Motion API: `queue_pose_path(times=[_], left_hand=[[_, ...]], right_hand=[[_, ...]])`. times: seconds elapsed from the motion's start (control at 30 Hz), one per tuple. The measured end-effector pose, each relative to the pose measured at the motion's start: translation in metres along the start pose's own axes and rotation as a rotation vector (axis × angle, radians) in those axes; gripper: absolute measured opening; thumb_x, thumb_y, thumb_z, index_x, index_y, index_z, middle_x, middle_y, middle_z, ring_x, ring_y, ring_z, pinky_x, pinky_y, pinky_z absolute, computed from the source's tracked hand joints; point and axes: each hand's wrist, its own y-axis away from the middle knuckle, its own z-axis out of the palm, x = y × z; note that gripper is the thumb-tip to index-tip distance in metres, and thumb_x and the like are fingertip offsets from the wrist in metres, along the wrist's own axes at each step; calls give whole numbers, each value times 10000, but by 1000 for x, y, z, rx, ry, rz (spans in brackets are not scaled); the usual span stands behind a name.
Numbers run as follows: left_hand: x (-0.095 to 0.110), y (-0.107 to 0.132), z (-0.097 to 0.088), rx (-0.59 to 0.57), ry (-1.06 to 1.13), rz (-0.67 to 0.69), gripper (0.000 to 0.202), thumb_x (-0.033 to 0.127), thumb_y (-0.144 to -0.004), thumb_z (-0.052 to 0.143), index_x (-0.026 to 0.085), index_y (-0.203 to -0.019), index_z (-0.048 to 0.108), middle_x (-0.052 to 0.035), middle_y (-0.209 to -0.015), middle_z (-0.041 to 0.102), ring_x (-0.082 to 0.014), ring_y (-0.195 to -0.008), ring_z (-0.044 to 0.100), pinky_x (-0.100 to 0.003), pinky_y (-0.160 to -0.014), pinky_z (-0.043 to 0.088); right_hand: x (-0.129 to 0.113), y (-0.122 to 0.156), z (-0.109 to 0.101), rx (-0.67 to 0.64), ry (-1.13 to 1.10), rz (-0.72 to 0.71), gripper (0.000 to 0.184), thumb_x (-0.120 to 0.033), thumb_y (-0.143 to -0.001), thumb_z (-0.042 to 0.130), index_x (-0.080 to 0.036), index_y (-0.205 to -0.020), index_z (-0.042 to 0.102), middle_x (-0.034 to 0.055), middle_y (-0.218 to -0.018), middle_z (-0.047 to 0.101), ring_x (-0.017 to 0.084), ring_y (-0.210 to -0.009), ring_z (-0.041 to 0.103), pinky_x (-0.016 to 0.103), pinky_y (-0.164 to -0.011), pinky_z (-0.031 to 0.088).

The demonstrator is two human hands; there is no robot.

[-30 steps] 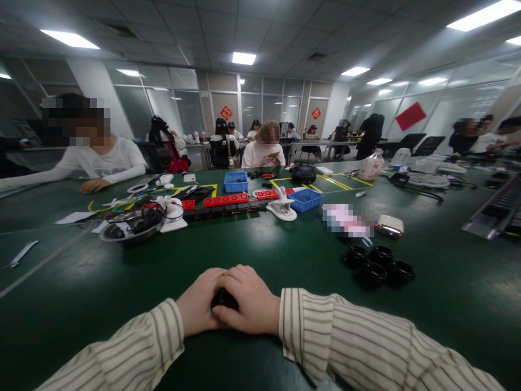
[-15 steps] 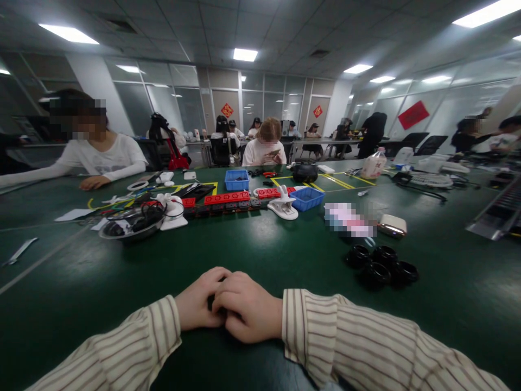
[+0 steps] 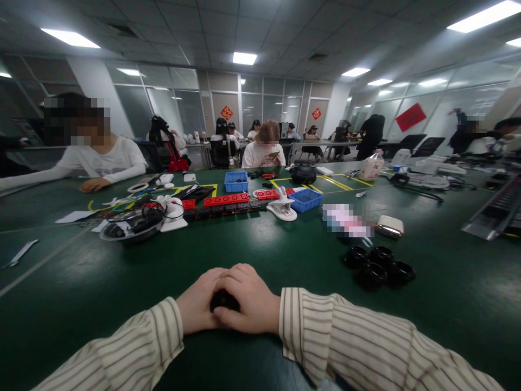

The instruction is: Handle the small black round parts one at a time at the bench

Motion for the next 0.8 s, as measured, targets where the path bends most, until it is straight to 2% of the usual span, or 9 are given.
queue_pose_path(times=[0.2, 0.4, 0.47, 0.57, 0.67, 0.73, 0.8], left_hand=[[-4, 3, 4, 50, -33, -17, 481, 273, -599, 706, 187, -1037, 526, -74, -1074, 520, -268, -1014, 477, -418, -934, 375], [-4, 2, 5, 43, -17, -39, 418, 153, -577, 637, 189, -983, 544, -54, -1022, 527, -255, -993, 483, -400, -928, 383], [-3, 2, 3, 36, 1, -54, 381, 167, -592, 631, 190, -966, 558, -49, -1001, 534, -246, -962, 498, -375, -888, 415], [-6, 1, 2, 36, 1, -55, 348, 228, -625, 663, 196, -962, 582, -44, -984, 547, -242, -946, 504, -363, -862, 423], [-12, 1, 2, 66, -46, -59, 314, 295, -648, 686, 201, -933, 592, -49, -1009, 546, -250, -968, 492, -381, -879, 401], [-18, 1, 2, 93, -73, -97, 278, 338, -666, 679, 193, -884, 586, -54, -999, 542, -245, -950, 496, -377, -859, 409], [-22, 1, 2, 114, -93, -141, 253, 375, -693, 655, 189, -845, 576, -55, -974, 542, -239, -927, 504, -371, -838, 420]], right_hand=[[-2, 0, -1, -42, 25, 48, 346, -383, -716, 662, -151, -937, 533, 51, -936, 547, 175, -867, 462, 293, -772, 341], [-2, -1, -2, -85, -15, 21, 259, -225, -732, 631, -148, -959, 532, 53, -957, 547, 165, -858, 472, 277, -765, 367], [-1, -1, -3, -71, -70, -18, 233, -185, -765, 584, -138, -987, 530, 62, -987, 550, 159, -883, 473, 267, -797, 380], [3, -1, -5, 20, -150, -33, 218, -169, -846, 462, -129, -1053, 517, 71, -1016, 557, 151, -921, 477, 264, -846, 381], [14, -2, -5, 147, -227, 165, 203, -211, -896, 389, -142, -998, 551, 48, -927, 579, 135, -867, 507, 253, -809, 393], [25, -3, -2, 214, -253, 329, 235, -246, -918, 364, -151, -903, 578, 29, -851, 580, 124, -807, 520, 239, -750, 398], [37, -4, 2, 257, -250, 425, 283, -262, -930, 346, -151, -840, 590, 22, -803, 573, 119, -777, 521, 233, -721, 394]])
